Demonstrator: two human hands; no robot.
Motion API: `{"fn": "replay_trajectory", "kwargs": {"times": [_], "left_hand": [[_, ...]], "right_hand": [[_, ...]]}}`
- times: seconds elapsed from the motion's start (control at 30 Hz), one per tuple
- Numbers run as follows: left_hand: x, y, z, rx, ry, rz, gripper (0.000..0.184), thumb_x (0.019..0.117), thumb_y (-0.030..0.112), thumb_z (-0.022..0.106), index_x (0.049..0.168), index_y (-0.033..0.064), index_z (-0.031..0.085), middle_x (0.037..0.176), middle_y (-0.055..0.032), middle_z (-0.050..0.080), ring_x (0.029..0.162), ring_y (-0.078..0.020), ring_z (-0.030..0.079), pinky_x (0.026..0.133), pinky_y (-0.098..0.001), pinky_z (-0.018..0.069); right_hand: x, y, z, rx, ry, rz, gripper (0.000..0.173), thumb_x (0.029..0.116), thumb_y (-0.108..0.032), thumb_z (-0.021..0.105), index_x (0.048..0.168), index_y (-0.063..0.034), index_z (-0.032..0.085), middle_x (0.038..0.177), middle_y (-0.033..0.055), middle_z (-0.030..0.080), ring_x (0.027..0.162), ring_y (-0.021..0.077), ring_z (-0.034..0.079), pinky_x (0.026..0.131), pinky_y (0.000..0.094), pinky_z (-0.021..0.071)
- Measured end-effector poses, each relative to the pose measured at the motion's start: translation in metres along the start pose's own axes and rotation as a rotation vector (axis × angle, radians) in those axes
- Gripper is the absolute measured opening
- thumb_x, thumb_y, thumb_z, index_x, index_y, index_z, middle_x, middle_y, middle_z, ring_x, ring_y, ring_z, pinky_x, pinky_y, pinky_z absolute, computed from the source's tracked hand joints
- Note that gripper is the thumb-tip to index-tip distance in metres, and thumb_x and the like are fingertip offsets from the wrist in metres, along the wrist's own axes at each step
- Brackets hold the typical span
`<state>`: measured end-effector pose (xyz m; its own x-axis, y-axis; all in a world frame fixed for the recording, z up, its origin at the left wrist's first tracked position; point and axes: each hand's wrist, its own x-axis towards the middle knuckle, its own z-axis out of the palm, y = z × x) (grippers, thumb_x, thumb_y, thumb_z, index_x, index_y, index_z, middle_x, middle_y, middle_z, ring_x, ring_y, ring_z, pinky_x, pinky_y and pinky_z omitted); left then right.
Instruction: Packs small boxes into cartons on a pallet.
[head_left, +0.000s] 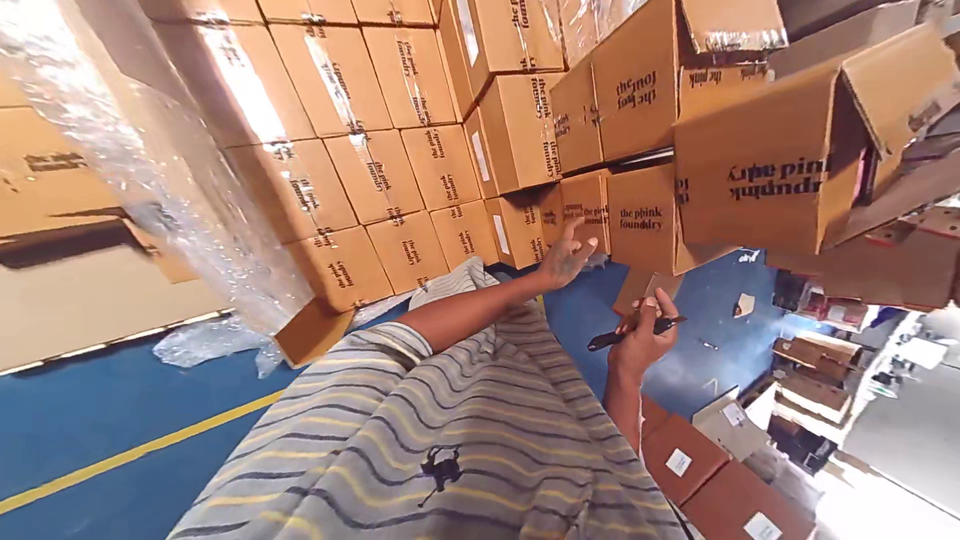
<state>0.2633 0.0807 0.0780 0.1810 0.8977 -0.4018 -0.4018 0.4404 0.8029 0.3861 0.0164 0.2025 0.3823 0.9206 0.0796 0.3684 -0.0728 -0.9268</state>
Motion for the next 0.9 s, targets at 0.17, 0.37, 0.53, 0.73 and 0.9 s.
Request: {"fn": "replay_trajectory", "kwargs": {"times": [0.17, 0.37, 0.53, 0.73, 0.9], "left_hand": [[0.031, -0.032, -0.017, -0.130, 0.241, -0.258, 0.071, 0.1057, 0.021, 0.055, 0.162, 0.0116, 0.012, 0.115, -0.0228, 0.064, 0.082, -0.0267, 0.066, 0.076, -0.0422, 0.0579], [0.047, -0.026, -0.036, -0.091, 0.161, -0.410, 0.059, 0.1050, 0.014, 0.053, 0.158, 0.0128, 0.027, 0.124, -0.0198, 0.061, 0.099, -0.0262, 0.065, 0.086, -0.0413, 0.0549], [0.046, 0.032, -0.031, 0.084, 0.274, 0.168, 0.069, 0.1034, 0.012, 0.055, 0.160, 0.0063, 0.018, 0.105, -0.0181, 0.067, 0.088, -0.0254, 0.067, 0.081, -0.0441, 0.0576], [0.069, 0.083, -0.041, 0.073, 0.269, 0.118, 0.060, 0.1023, 0.009, 0.053, 0.158, 0.0054, 0.030, 0.104, -0.0189, 0.067, 0.088, -0.0247, 0.064, 0.083, -0.0415, 0.0544], [0.054, 0.107, -0.030, 0.307, 0.144, 0.431, 0.067, 0.1021, 0.013, 0.056, 0.162, 0.0088, 0.026, 0.096, -0.0119, 0.068, 0.076, -0.0197, 0.065, 0.073, -0.0407, 0.0573]], "right_hand": [[-0.008, -0.002, 0.008, -0.008, -0.023, 0.033, 0.031, 0.1033, -0.002, 0.049, 0.132, 0.0093, 0.052, 0.078, 0.0023, 0.064, 0.045, 0.0038, 0.050, 0.040, 0.0187, 0.0458], [-0.008, -0.003, 0.015, -0.007, -0.050, 0.032, 0.031, 0.1025, -0.002, 0.051, 0.131, 0.0095, 0.054, 0.079, 0.0030, 0.064, 0.046, 0.0038, 0.051, 0.039, 0.0184, 0.0450], [-0.005, -0.002, 0.024, -0.013, -0.066, 0.030, 0.030, 0.1031, -0.004, 0.051, 0.130, 0.0084, 0.054, 0.080, 0.0026, 0.065, 0.046, 0.0039, 0.050, 0.039, 0.0187, 0.0445], [-0.003, 0.000, 0.030, 0.006, -0.121, -0.007, 0.030, 0.1012, -0.005, 0.055, 0.128, 0.0081, 0.057, 0.079, 0.0022, 0.065, 0.047, 0.0038, 0.050, 0.041, 0.0188, 0.0450], [-0.007, 0.007, 0.036, -0.002, -0.167, -0.009, 0.030, 0.1005, -0.005, 0.056, 0.128, 0.0073, 0.057, 0.078, 0.0009, 0.065, 0.049, 0.0037, 0.052, 0.042, 0.0191, 0.0460]]}}
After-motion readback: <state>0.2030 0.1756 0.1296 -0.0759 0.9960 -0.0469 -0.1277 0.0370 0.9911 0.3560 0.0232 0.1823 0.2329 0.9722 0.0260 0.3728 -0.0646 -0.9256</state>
